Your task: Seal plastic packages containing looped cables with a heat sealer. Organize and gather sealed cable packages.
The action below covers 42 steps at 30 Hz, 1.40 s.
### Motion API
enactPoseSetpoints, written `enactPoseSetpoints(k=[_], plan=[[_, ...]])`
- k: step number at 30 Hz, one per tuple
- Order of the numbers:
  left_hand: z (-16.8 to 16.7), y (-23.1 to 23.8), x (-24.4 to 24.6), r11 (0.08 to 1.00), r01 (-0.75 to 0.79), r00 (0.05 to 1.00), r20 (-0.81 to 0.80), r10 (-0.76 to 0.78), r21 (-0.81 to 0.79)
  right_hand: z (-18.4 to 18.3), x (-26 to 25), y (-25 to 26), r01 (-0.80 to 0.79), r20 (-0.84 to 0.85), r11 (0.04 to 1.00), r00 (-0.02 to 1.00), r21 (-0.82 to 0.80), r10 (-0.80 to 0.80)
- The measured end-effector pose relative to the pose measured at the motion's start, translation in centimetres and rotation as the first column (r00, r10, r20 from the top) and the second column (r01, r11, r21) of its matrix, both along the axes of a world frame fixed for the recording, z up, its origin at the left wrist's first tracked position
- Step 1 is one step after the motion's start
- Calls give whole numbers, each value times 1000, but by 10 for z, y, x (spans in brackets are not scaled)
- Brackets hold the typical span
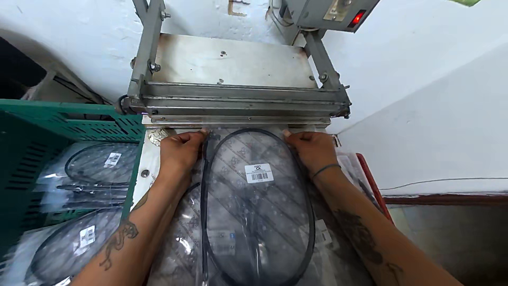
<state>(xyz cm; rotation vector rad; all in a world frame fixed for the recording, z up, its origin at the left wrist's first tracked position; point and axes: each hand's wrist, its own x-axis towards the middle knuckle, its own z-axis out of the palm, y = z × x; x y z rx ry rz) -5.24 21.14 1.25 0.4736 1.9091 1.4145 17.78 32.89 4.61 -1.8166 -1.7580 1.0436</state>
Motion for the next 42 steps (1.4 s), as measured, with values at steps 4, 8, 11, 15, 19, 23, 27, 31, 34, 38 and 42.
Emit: enactPoseSetpoints(k=[4, 8, 11, 15, 19, 23, 27, 31, 34, 38, 42], plan=[[6, -6, 9, 999, 44, 985, -164, -44, -4, 12, 5, -6, -59, 59, 998, 997, -1, 59], [37, -89, 28, 951, 309, 719, -647, -253, -29, 37, 57, -56, -117, 105, 944, 990, 307, 89], [32, -154, 29, 932, 217, 505, -783, -363, -291, 31, 72, -115, -339, 334, 717, 930, 609, 156], [18, -163, 52, 885, 120, 486, -750, -448, -450, -7, 17, -194, -731, 479, 492, 682, 473, 552], [22, -172, 42, 934, 172, 648, -678, -346, -313, -25, 21, -195, -711, 448, 522, 703, 471, 553], [51, -197, 2, 940, 324, 924, -248, -290, 109, 5, 40, -192, -521, -75, 731, 790, 442, 609], [49, -167, -6, 904, 303, 951, -34, -308, 302, 37, 17, -198, -190, -527, 968, 813, 165, 249], [52, -115, 3, 969, 217, 959, 161, -234, 117, 39, 22, -178, -132, -420, 970, 883, 204, 208], [47, -90, 6, 957, 279, 943, 167, -288, 74, 36, 37, -138, -183, -184, 949, 955, 258, 234], [39, -41, -4, 943, 329, 944, -43, -327, 54, 37, 29, -59, -135, -11, 968, 990, 212, 140], [16, -5, -6, 968, 241, 960, -132, -249, -71, 13, 5, -9, -29, -19, 999, 999, 39, 30]])
